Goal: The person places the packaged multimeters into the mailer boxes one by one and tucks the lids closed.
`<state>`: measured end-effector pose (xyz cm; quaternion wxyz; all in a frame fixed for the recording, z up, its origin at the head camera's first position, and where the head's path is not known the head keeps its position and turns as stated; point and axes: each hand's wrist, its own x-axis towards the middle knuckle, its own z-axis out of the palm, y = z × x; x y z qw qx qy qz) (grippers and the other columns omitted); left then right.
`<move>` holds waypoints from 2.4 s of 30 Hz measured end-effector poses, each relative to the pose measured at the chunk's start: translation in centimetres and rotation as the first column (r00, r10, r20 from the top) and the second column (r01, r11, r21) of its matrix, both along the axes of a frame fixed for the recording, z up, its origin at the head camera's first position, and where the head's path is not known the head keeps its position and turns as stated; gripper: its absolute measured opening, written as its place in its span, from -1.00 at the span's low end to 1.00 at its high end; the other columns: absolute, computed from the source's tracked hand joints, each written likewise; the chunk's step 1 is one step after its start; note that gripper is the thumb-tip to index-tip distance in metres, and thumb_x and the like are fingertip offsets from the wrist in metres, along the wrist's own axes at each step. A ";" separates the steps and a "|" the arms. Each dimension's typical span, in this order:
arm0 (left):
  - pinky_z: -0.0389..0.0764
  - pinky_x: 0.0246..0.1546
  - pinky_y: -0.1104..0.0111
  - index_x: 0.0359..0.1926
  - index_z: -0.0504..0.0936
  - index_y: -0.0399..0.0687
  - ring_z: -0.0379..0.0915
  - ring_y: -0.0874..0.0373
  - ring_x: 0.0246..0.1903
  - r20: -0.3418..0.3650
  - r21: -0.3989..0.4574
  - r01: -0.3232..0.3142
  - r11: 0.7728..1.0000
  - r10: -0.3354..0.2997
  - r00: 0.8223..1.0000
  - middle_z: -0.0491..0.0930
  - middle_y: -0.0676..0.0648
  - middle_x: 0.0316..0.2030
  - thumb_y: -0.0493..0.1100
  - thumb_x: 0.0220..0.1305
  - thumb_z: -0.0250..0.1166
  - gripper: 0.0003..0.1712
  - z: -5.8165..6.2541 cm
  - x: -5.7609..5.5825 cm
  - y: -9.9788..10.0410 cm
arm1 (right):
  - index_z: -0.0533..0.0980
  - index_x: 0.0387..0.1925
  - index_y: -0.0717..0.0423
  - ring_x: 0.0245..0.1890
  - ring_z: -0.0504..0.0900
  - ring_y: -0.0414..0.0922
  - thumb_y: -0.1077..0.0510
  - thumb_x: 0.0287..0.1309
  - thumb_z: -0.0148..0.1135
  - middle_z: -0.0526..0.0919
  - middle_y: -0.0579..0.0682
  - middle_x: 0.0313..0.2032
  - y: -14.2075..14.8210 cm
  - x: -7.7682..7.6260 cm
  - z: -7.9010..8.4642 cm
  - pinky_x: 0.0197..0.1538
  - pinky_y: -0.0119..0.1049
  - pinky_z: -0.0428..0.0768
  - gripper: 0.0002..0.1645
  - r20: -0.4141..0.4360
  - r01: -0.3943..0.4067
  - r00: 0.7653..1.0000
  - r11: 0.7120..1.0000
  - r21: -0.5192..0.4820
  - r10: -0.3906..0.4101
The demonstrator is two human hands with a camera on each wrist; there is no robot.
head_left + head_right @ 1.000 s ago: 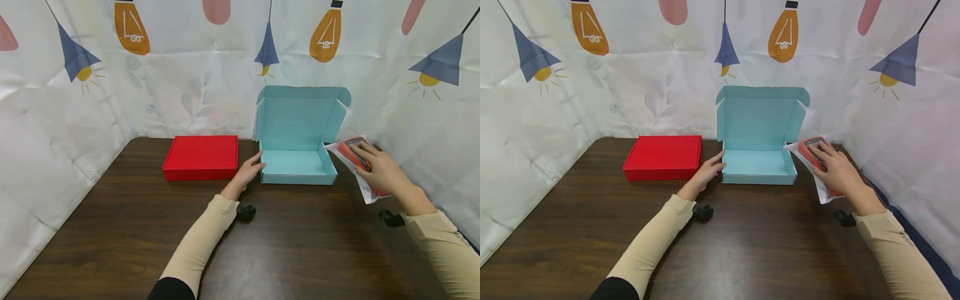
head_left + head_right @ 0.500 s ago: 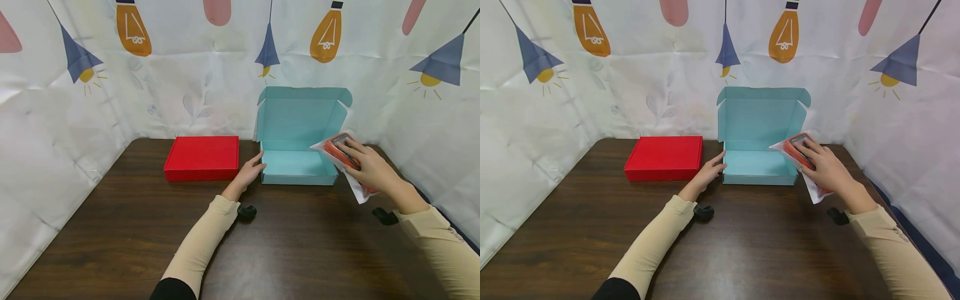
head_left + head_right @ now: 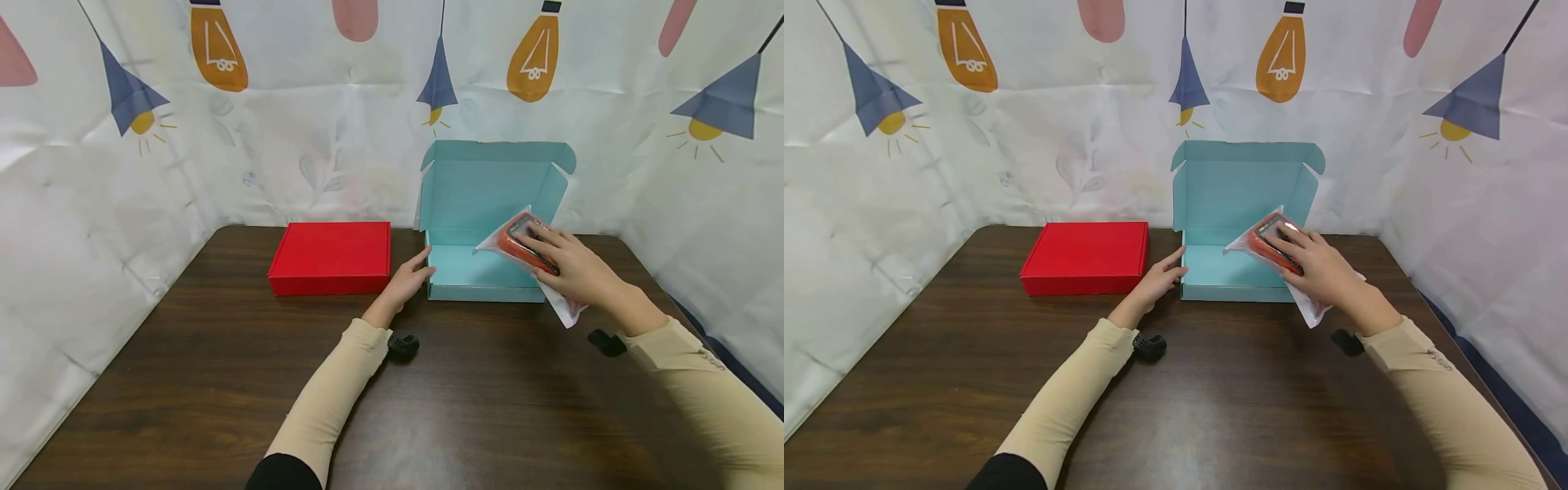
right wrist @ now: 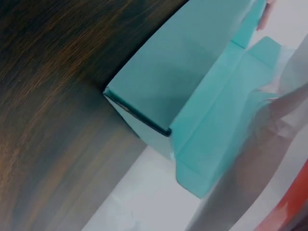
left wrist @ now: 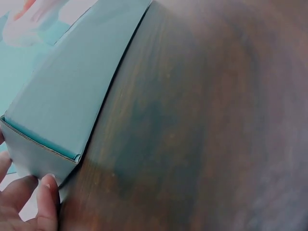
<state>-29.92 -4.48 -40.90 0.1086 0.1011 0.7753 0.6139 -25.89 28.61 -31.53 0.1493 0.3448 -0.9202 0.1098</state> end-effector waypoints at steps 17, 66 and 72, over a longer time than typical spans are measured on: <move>0.27 0.41 -0.05 0.62 0.13 0.25 0.06 -0.11 0.50 0.000 -0.031 -0.002 1.000 0.002 1.000 0.04 -0.12 0.59 -0.07 0.57 0.08 -0.31 0.0 0.0 -0.1 | 0.43 0.40 0.09 0.10 0.42 0.29 0.28 0.06 0.51 0.37 0.28 0.40 -2.3 -3.9 -0.2 -0.24 0.10 0.60 -0.16 -0.138 -0.270 0.948 0.954 0.132 0.287; 0.33 0.38 0.00 0.63 0.10 0.28 0.34 -0.15 0.36 0.034 -0.021 0.019 1.000 -0.018 0.999 0.11 -0.12 0.57 -0.04 0.57 0.07 -0.30 0.2 -0.1 -0.1 | 0.40 0.38 0.03 0.19 0.41 0.37 0.18 -0.07 0.60 0.46 0.21 0.34 -4.3 -10.8 -4.4 -0.24 0.19 0.59 -0.06 -0.285 -0.491 0.751 0.793 0.360 0.595; 0.33 0.38 -0.01 0.63 0.10 0.29 0.31 -0.14 0.38 0.035 -0.021 0.018 1.000 -0.018 0.999 0.11 -0.12 0.57 -0.03 0.57 0.07 -0.30 0.1 0.1 -0.1 | 0.42 0.38 0.14 0.20 0.43 0.39 0.23 -0.04 0.57 0.45 0.23 0.34 -4.3 -10.9 -5.4 -0.12 0.29 0.62 -0.10 -0.209 -0.523 0.785 0.805 0.280 0.583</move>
